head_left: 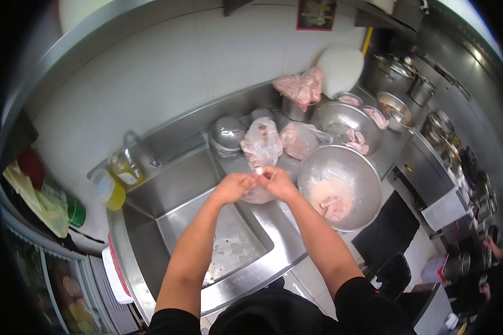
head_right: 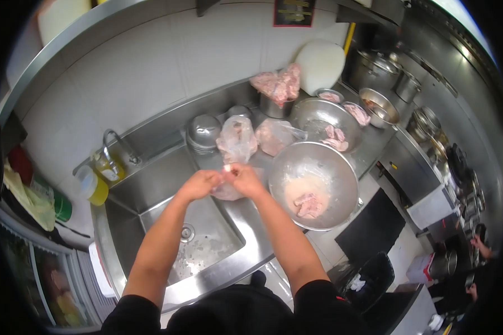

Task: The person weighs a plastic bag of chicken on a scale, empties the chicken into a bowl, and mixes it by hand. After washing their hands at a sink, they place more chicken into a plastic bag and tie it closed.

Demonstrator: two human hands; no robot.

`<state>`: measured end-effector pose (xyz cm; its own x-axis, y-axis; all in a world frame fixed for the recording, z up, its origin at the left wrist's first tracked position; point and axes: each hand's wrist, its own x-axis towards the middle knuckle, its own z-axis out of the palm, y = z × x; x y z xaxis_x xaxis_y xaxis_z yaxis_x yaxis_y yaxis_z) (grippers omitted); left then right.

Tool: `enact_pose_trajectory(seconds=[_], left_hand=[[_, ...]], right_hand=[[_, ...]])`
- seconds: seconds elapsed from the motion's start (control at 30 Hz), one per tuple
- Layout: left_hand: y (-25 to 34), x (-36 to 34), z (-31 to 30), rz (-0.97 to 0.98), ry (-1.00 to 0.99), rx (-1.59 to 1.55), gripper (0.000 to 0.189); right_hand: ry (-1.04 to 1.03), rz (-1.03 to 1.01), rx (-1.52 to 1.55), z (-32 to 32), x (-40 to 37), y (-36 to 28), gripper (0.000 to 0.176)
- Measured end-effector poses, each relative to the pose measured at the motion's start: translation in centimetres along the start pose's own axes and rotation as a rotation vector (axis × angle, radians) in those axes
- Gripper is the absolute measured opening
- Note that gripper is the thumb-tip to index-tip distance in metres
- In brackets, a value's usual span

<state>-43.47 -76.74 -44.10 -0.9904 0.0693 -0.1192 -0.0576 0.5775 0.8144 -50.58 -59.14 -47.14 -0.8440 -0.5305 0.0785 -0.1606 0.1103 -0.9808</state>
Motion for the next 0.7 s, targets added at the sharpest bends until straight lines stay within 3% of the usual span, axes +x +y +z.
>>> enact_pose_trajectory(seconds=[0.1, 0.2, 0.43, 0.5, 0.53, 0.57, 0.7], left_hand=[[-0.7, 0.8, 0.5, -0.077, 0.007, -0.104, 0.025], [-1.6, 0.9, 1.6, -0.094, -0.013, -0.038, 0.032], [-1.4, 0.1, 0.4, -0.147, -0.101, -0.047, 0.026], [-1.4, 0.3, 0.1, -0.159, -0.08, -0.15, 0.025], [-1.1, 0.5, -0.2, -0.059, -0.043, -0.079, 0.025], [-0.7, 0.7, -0.5, 0.041, -0.004, -0.013, 0.026], [-1.5, 2.4, 1.3, 0.446, -0.034, 0.025, 0.032]], right_hand=[[-0.027, -0.141, -0.311, -0.4, -1.0, -0.7, 0.023], [0.006, -0.228, -0.431, 0.1, -1.3, 1.1, 0.027], [-0.017, -0.431, -0.561, 0.7, -2.2, 1.8, 0.021], [-0.069, -0.388, -0.557, 0.1, -1.9, 1.9, 0.019], [-0.095, -0.366, -0.559, -0.4, -1.8, 1.2, 0.018], [-0.186, -0.216, -0.531, -1.1, -1.6, 0.6, 0.016], [-0.308, -0.266, -0.453, -3.1, -1.5, -1.1, 0.015]])
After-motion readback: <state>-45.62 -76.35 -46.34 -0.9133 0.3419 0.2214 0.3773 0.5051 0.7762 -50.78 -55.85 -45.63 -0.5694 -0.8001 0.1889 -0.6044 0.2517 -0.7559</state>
